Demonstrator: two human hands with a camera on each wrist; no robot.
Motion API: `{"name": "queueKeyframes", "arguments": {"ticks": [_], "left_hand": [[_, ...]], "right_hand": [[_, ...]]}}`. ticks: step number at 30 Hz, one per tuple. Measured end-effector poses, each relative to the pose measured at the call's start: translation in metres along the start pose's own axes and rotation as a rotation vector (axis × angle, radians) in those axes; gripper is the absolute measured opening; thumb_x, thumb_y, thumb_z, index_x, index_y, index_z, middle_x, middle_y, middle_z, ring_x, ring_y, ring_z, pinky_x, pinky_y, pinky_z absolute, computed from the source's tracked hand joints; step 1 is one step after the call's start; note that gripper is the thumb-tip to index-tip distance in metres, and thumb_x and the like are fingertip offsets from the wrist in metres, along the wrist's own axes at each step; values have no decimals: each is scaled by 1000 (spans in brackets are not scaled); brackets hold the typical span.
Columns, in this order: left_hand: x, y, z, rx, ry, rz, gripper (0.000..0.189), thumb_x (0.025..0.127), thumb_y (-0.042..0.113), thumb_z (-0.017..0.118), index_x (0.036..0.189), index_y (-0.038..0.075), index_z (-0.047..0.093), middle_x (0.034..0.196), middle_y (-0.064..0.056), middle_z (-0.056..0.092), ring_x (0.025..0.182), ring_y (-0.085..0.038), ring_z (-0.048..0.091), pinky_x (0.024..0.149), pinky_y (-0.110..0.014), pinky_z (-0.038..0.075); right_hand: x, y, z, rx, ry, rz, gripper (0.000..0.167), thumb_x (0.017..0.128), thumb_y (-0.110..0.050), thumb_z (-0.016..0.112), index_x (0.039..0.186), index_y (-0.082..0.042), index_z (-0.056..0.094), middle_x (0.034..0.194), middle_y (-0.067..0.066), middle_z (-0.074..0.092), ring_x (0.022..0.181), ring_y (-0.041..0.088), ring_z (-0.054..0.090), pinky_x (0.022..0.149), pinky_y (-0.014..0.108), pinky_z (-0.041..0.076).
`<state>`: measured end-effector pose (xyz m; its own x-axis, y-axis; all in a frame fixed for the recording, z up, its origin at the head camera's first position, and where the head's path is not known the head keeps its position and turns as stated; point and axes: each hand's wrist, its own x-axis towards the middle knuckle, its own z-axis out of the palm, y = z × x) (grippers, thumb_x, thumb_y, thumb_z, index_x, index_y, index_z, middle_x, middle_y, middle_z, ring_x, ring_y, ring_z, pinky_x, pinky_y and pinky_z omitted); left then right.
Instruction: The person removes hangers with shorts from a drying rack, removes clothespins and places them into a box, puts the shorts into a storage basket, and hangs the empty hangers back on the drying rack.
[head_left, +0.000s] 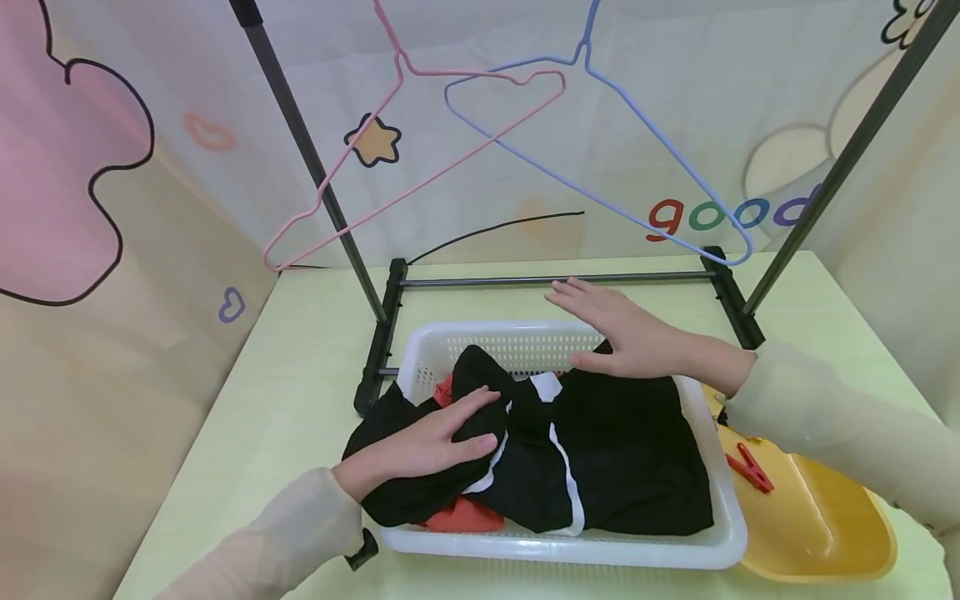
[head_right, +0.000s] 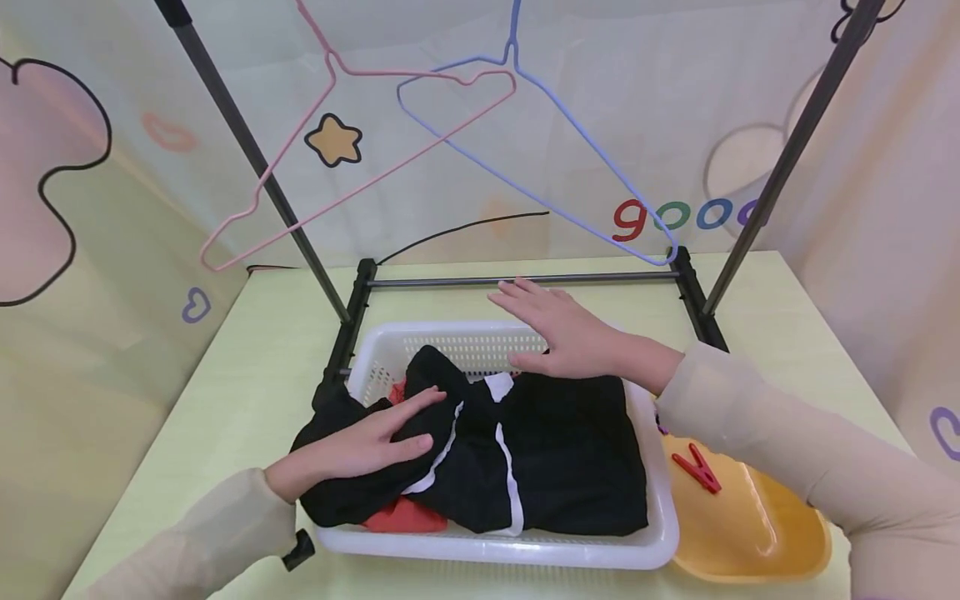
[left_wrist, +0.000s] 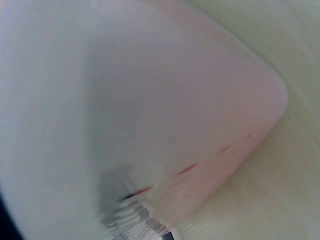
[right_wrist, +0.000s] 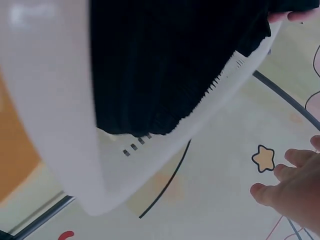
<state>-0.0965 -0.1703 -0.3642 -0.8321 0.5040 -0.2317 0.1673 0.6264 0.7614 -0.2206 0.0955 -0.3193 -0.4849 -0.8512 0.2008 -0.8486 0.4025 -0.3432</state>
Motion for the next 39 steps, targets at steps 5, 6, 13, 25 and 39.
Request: {"name": "queueKeyframes", "arguments": {"ticks": [5, 6, 13, 25, 39], "left_hand": [[5, 0, 7, 109, -93, 17, 71, 84, 52, 47, 141, 18, 20, 149, -3, 11, 137, -17, 10, 107, -43, 19], [5, 0, 8, 126, -110, 17, 71, 84, 51, 47, 141, 18, 19, 149, -2, 11, 137, -17, 9, 108, -43, 18], [11, 5, 19, 234, -216, 24, 71, 85, 49, 47, 142, 20, 16, 150, -1, 7, 137, -19, 5, 106, -51, 15], [12, 8, 35, 329, -319, 61, 71, 85, 54, 43, 142, 24, 15, 150, 0, 7, 137, -21, 4, 106, -50, 14], [-6, 12, 20, 407, -134, 149, 71, 85, 56, 42, 142, 22, 17, 150, -2, 9, 137, -21, 5, 107, -48, 15]], "right_hand": [[-15, -4, 6, -15, -93, 38, 73, 79, -34, 61, 138, -8, 26, 144, 16, 25, 133, 35, 17, 100, 58, 18], [-17, -5, 7, -23, -106, 36, 73, 80, -35, 61, 138, -8, 26, 144, 16, 24, 133, 36, 17, 100, 59, 18], [-30, -5, 17, -63, -204, 19, 73, 80, -42, 58, 138, -11, 27, 145, 17, 21, 132, 38, 16, 98, 62, 19], [-51, -10, 28, -32, -390, 71, 75, 78, -49, 57, 140, -19, 25, 146, 15, 18, 133, 37, 14, 97, 64, 16], [-70, -12, 39, 54, -496, 116, 74, 77, -54, 56, 137, -18, 32, 146, 15, 20, 132, 38, 16, 98, 63, 16]]}}
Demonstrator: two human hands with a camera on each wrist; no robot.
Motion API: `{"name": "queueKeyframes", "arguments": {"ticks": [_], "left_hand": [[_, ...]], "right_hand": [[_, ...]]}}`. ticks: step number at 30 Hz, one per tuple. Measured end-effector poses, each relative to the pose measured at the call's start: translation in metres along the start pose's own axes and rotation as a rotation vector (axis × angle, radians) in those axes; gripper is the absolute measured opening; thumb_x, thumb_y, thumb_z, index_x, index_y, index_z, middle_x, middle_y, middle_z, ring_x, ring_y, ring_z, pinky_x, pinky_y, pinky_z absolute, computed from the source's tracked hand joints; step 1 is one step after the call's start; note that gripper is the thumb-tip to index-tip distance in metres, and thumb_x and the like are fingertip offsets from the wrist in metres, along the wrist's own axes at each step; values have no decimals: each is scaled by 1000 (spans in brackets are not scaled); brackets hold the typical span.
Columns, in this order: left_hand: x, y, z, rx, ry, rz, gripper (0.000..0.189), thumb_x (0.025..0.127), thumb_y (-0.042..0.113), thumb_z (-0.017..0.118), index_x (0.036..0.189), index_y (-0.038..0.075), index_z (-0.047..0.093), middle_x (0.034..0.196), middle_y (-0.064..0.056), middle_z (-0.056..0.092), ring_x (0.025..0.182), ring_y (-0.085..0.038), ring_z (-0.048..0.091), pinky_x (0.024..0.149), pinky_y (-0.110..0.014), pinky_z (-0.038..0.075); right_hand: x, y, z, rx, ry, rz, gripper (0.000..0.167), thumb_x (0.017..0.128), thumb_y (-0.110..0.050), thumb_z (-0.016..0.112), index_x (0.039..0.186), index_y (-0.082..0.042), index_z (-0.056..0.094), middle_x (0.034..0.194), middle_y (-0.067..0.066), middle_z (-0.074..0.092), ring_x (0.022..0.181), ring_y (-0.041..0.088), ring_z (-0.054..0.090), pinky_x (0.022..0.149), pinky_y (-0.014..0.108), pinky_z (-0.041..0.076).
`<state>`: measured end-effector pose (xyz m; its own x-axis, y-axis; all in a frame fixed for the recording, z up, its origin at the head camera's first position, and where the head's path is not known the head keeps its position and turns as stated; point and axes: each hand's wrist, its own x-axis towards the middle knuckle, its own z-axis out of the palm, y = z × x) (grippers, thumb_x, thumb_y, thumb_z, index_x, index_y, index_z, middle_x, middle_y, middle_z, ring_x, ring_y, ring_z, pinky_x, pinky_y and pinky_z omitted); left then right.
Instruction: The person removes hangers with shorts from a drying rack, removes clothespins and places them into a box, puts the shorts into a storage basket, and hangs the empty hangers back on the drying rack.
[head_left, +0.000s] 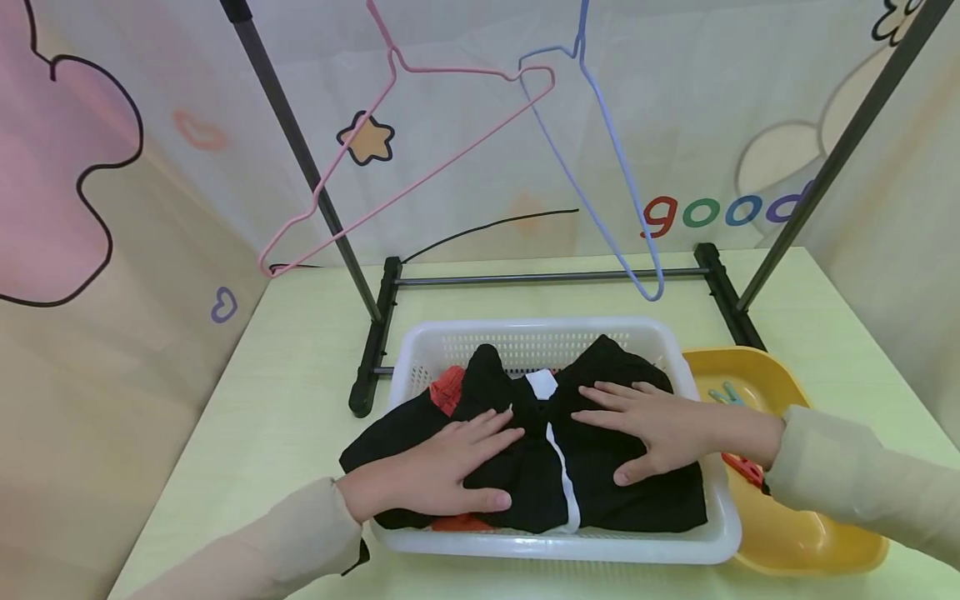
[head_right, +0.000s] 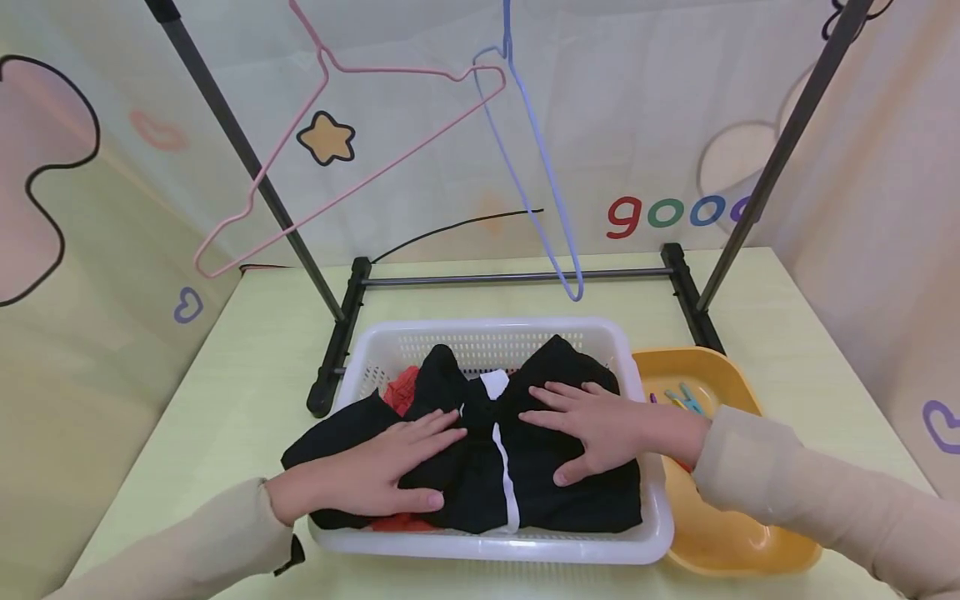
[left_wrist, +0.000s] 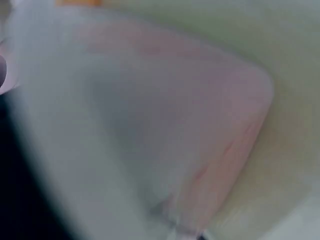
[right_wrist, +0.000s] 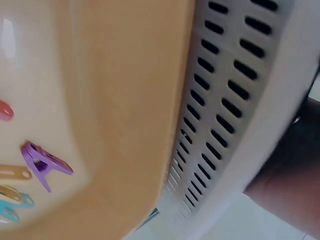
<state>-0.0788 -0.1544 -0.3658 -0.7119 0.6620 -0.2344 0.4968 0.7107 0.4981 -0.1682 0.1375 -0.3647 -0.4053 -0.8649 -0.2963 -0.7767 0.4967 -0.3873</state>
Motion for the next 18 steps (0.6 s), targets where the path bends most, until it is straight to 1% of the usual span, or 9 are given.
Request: {"name": "queueKeyframes", "arguments": {"ticks": [3, 5, 7, 9, 11, 13, 16, 18], "left_hand": [[-15, -5, -10, -5, 136, -12, 70, 85, 53, 45, 141, 19, 21, 149, -2, 11, 137, -22, 6, 106, -50, 15], [-26, -11, -14, 5, 234, -29, 70, 84, 50, 49, 140, 18, 24, 149, -3, 13, 137, -23, 9, 105, -50, 17], [-37, -19, -16, 14, 310, -69, 70, 83, 47, 52, 140, 17, 24, 149, -4, 14, 137, -25, 11, 105, -51, 17], [-47, -27, -14, 18, 364, -121, 71, 83, 45, 54, 140, 16, 24, 148, -6, 16, 136, -27, 13, 104, -53, 15], [-54, -34, -9, 15, 397, -172, 72, 82, 44, 55, 140, 15, 25, 148, -8, 16, 135, -30, 14, 102, -56, 11], [-57, -39, -4, 8, 423, -200, 72, 82, 43, 56, 140, 14, 25, 148, -10, 16, 135, -31, 15, 101, -58, 8], [-55, -41, 4, 5, 435, -197, 73, 81, 43, 56, 140, 14, 24, 148, -10, 15, 135, -31, 14, 99, -60, 8], [-52, -38, 8, 20, 420, -179, 74, 82, 45, 55, 141, 16, 22, 148, -9, 13, 135, -29, 14, 99, -60, 9]], "right_hand": [[-3, 1, 5, 17, 7, -6, 74, 77, -55, 56, 137, -18, 33, 145, 16, 21, 132, 38, 17, 97, 63, 16], [-4, 1, 9, 27, 9, -6, 75, 76, -57, 55, 137, -18, 33, 145, 16, 21, 132, 38, 17, 97, 63, 17], [-6, 1, 11, 36, 16, -13, 75, 77, -58, 54, 136, -16, 33, 145, 17, 21, 132, 38, 17, 96, 63, 17], [-8, 1, 12, 44, 21, -15, 76, 76, -58, 53, 136, -16, 34, 144, 17, 21, 131, 39, 17, 96, 64, 18], [-9, 0, 13, 49, 26, -11, 76, 76, -59, 53, 136, -16, 34, 144, 17, 22, 131, 39, 17, 95, 64, 18], [-10, -1, 14, 55, 28, -5, 76, 76, -58, 54, 136, -16, 34, 144, 17, 22, 132, 39, 17, 95, 64, 18], [-10, -2, 17, 58, 24, 5, 76, 76, -57, 55, 137, -18, 33, 145, 16, 21, 132, 39, 16, 95, 65, 17], [-10, -2, 19, 59, 20, 9, 76, 76, -57, 55, 137, -18, 32, 145, 16, 21, 132, 39, 15, 95, 65, 17]]}}
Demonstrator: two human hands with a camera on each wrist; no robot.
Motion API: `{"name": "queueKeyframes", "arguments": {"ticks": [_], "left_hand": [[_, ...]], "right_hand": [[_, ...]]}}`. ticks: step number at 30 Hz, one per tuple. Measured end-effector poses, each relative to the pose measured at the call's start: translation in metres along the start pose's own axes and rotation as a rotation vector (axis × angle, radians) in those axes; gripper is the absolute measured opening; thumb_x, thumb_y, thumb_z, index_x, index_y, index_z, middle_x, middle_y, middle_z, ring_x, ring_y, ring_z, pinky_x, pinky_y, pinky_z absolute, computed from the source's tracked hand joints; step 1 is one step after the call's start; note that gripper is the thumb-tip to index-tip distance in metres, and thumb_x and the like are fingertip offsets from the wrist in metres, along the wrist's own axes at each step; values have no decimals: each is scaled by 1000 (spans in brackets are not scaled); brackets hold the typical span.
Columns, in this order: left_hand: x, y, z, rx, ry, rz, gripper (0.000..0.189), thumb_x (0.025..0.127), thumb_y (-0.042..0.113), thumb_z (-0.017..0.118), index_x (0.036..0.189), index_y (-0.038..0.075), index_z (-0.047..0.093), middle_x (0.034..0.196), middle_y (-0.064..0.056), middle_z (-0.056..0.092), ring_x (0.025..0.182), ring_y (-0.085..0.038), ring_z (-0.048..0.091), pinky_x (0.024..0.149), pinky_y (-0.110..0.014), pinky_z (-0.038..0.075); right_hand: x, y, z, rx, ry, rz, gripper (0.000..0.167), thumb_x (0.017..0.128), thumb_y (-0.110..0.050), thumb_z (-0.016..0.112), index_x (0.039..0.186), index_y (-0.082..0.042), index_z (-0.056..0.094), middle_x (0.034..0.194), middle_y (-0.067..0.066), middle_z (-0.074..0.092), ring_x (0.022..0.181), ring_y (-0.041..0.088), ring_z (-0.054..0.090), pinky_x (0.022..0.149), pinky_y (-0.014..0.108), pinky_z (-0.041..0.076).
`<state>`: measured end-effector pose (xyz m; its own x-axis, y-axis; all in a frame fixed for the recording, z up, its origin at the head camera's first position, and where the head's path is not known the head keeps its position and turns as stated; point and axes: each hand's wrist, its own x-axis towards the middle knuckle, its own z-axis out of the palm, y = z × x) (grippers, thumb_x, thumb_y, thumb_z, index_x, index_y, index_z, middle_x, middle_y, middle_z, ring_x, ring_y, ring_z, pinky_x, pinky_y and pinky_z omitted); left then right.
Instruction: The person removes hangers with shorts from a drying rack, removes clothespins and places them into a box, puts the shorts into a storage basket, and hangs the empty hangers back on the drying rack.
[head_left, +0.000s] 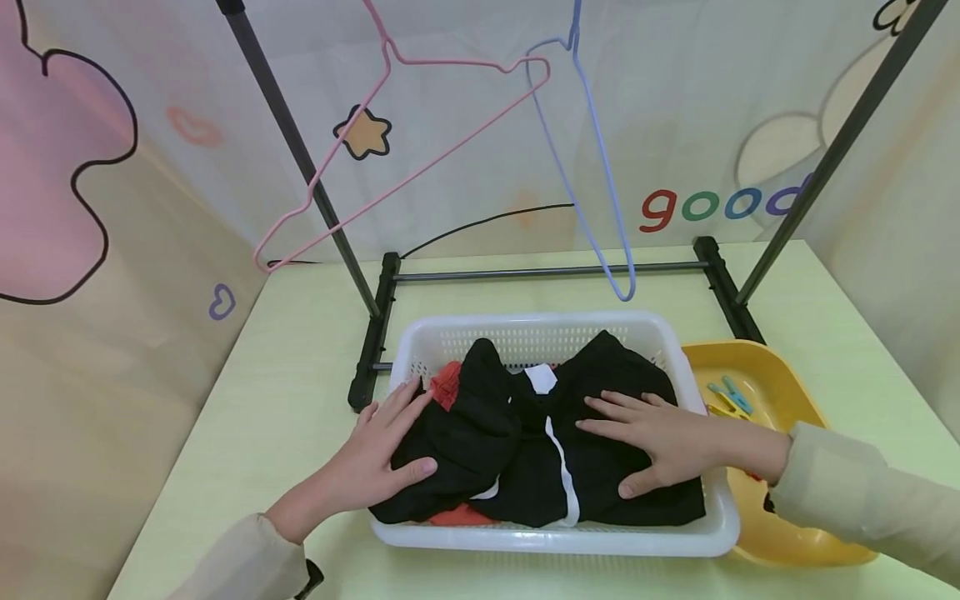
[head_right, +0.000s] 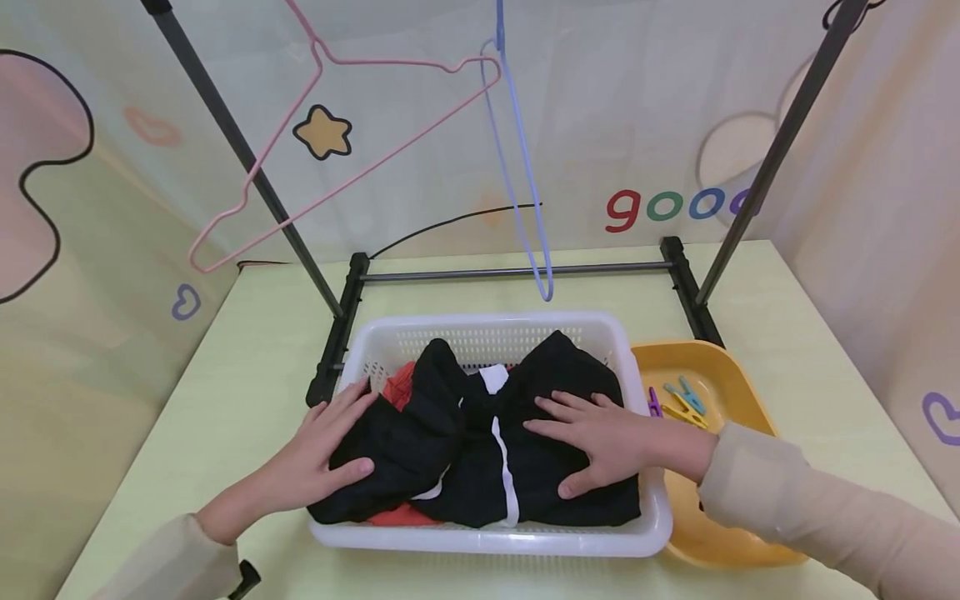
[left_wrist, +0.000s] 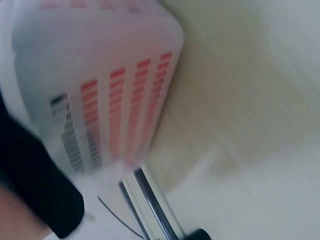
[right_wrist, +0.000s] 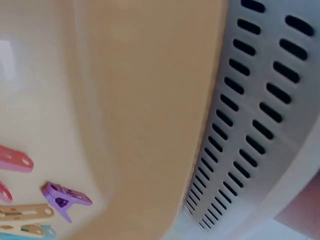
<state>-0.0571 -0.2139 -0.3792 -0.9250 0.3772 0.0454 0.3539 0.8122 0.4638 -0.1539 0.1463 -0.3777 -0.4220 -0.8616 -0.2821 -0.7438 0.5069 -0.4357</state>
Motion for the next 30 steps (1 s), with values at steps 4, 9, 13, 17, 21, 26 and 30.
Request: {"name": "queueKeyframes", "arguments": {"ticks": [4, 9, 13, 17, 21, 26, 30], "left_hand": [[5, 8, 6, 78, -41, 38, 75, 82, 53, 50, 141, 18, 21, 148, -7, 14, 135, -29, 14, 99, -62, 10], [13, 17, 8, 160, -119, 62, 77, 81, 60, 45, 141, 19, 20, 148, -8, 15, 135, -30, 13, 100, -61, 7], [20, 22, 10, 197, -208, 93, 79, 81, 62, 42, 142, 22, 16, 149, -5, 10, 136, -30, 11, 102, -59, 7], [27, 26, 15, 203, -290, 115, 79, 81, 65, 39, 143, 26, 10, 150, -3, 4, 137, -28, 7, 103, -58, 6], [33, 27, 22, 200, -357, 132, 79, 80, 66, 37, 142, 28, 6, 150, -2, 0, 137, -27, 4, 103, -59, 6], [37, 24, 29, 189, -402, 161, 77, 81, 65, 37, 141, 33, 3, 150, -3, -2, 137, -28, 2, 101, -61, 8], [39, 23, 34, 189, -440, 179, 74, 82, 63, 38, 141, 36, 3, 150, -3, -4, 137, -29, 0, 101, -61, 9]], "right_hand": [[1, 0, 4, -5, 1, 12, 77, 75, -56, 57, 138, -20, 31, 145, 15, 20, 132, 39, 14, 96, 65, 16], [2, -1, 8, -12, 5, 13, 77, 76, -55, 57, 138, -20, 29, 146, 14, 20, 133, 38, 13, 96, 64, 16], [3, -1, 12, -29, 10, 5, 77, 76, -55, 56, 139, -20, 28, 146, 14, 20, 133, 37, 14, 96, 64, 17], [4, -1, 16, -51, 23, 1, 77, 77, -55, 56, 139, -21, 26, 146, 14, 20, 133, 38, 15, 96, 63, 18], [5, -3, 19, -67, 14, 5, 78, 77, -56, 54, 140, -22, 23, 146, 14, 19, 133, 37, 14, 97, 62, 17], [7, -3, 24, -76, -21, 32, 79, 77, -60, 49, 141, -24, 20, 147, 12, 16, 134, 36, 10, 99, 62, 15], [7, -4, 27, -50, -68, 63, 79, 77, -65, 45, 141, -26, 21, 148, 10, 15, 135, 34, 8, 100, 62, 12]]}}
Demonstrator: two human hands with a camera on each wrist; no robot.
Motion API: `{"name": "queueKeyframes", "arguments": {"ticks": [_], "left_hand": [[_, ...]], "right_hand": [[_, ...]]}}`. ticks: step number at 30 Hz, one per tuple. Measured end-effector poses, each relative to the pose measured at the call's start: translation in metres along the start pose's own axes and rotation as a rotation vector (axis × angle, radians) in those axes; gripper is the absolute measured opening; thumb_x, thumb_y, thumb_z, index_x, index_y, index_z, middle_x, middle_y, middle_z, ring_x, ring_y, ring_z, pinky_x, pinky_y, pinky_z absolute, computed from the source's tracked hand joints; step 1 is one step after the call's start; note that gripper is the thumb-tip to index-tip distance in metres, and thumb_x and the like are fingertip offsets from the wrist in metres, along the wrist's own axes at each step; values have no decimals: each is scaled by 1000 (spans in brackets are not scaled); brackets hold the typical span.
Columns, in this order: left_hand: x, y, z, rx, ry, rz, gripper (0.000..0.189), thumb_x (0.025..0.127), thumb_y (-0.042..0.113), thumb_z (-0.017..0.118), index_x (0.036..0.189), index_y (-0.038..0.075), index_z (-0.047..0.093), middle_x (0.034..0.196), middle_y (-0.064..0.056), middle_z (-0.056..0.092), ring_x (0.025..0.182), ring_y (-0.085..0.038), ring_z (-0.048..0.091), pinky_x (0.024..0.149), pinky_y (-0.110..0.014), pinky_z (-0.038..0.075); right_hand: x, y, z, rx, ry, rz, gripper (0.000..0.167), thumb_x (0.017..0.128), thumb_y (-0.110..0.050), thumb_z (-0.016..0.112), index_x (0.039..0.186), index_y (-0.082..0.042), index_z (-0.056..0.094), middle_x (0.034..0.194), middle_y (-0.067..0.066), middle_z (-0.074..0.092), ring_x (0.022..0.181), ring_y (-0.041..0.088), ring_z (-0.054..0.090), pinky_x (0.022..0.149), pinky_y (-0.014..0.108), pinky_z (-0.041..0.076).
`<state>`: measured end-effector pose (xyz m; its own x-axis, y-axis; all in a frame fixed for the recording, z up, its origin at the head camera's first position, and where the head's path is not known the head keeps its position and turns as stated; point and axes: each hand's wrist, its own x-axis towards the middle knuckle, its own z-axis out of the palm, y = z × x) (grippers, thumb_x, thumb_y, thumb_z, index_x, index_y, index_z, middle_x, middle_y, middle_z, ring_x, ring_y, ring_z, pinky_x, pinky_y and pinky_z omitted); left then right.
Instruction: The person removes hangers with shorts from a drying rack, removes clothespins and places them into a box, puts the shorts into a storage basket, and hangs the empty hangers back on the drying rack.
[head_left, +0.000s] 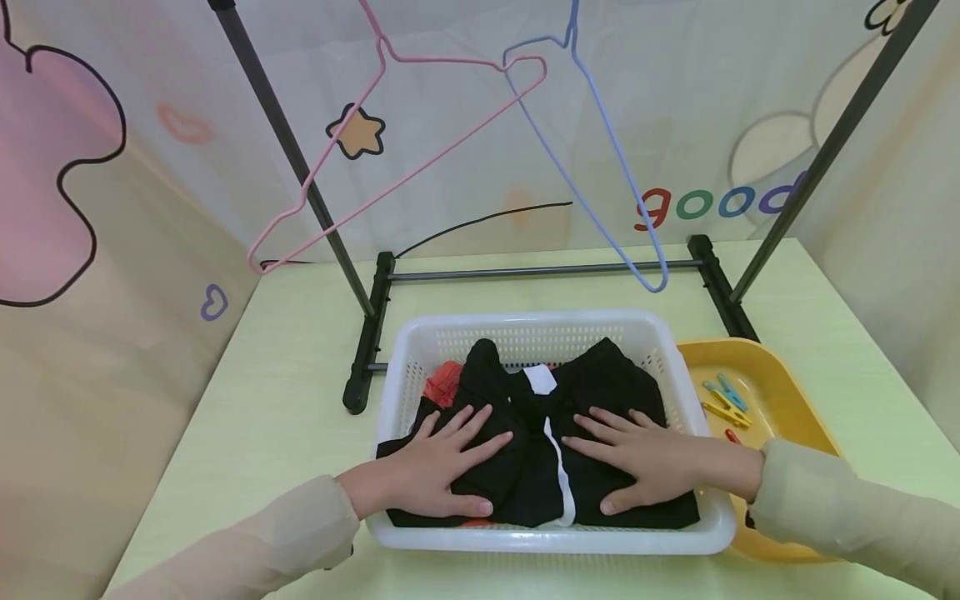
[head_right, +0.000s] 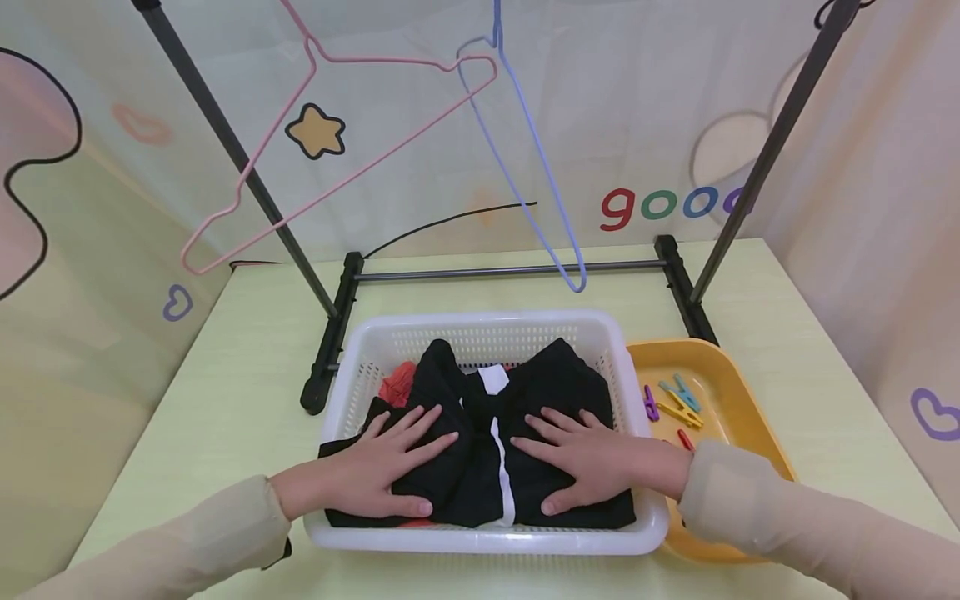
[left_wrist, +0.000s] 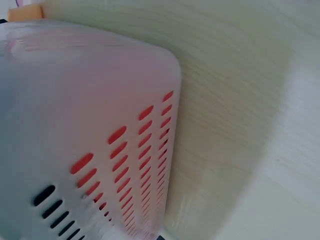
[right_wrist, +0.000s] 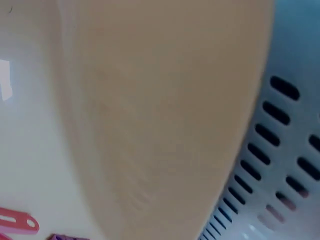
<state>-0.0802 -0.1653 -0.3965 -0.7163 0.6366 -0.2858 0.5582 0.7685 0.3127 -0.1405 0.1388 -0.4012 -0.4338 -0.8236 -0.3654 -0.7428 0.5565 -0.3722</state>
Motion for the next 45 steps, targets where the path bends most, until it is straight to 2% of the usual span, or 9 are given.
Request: {"name": "queueKeyframes", "arguments": {"ticks": [5, 10, 14, 21, 26, 32, 38, 41, 45], "left_hand": [[3, 1, 4, 5, -54, 5, 73, 82, 62, 40, 140, 38, 3, 150, -3, -8, 137, -29, -3, 101, -61, 7], [6, 2, 8, 15, -75, 16, 75, 81, 63, 41, 141, 36, 4, 149, -4, -9, 136, -31, -4, 101, -61, 7], [7, 2, 11, 45, -76, 21, 75, 81, 63, 39, 141, 35, 5, 149, -5, -8, 136, -31, -4, 102, -60, 8], [9, 2, 16, 199, -66, 15, 72, 83, 66, 29, 141, 33, 4, 150, -5, -6, 137, -30, -2, 104, -57, 10], [7, 3, 13, 198, -28, 3, 70, 85, 65, 26, 142, 30, 5, 150, -5, -3, 137, -29, 2, 104, -56, 10], [1, 3, 0, 102, 29, -17, 72, 84, 65, 27, 142, 28, 5, 150, -4, -2, 137, -27, 2, 104, -57, 8], [-1, 5, -22, 54, 81, -23, 73, 84, 65, 29, 143, 27, 7, 150, -4, 1, 137, -26, 3, 103, -58, 7], [0, 5, -37, 66, 127, -15, 74, 84, 63, 32, 143, 24, 11, 150, -6, 2, 137, -28, 5, 104, -57, 5], [7, -1, -62, 100, 200, -39, 73, 85, 59, 36, 143, 21, 12, 150, -7, 4, 137, -29, 8, 105, -55, 6]], "right_hand": [[1, -3, 4, -14, -45, 16, 78, 77, -67, 42, 140, -27, 22, 148, 9, 13, 135, 33, 8, 99, 64, 11], [2, -7, 5, -65, -70, 23, 77, 77, -65, 42, 140, -26, 23, 148, 10, 13, 135, 33, 8, 98, 64, 11], [2, -10, 5, -94, -83, 40, 76, 78, -64, 43, 140, -26, 23, 148, 10, 12, 135, 32, 8, 98, 64, 12], [5, -11, 9, -184, -66, 64, 73, 79, -63, 44, 140, -27, 24, 148, 8, 14, 135, 31, 10, 98, 63, 14], [6, -11, 9, -186, -61, 70, 73, 79, -61, 45, 139, -27, 25, 148, 8, 15, 135, 31, 11, 99, 63, 14], [5, -9, 0, -127, -61, 57, 74, 78, -62, 46, 139, -24, 26, 147, 8, 19, 135, 31, 14, 99, 62, 15], [1, -7, -21, 26, -44, 30, 72, 78, -58, 50, 137, -19, 33, 143, 9, 30, 132, 33, 21, 100, 60, 16], [0, -6, -33, 70, 21, -13, 67, 80, -53, 53, 132, -13, 40, 138, 12, 38, 129, 36, 28, 100, 57, 22], [-1, -1, -51, 64, 190, -82, 54, 85, -43, 52, 124, -6, 50, 128, 13, 49, 120, 33, 41, 96, 51, 33]]}}
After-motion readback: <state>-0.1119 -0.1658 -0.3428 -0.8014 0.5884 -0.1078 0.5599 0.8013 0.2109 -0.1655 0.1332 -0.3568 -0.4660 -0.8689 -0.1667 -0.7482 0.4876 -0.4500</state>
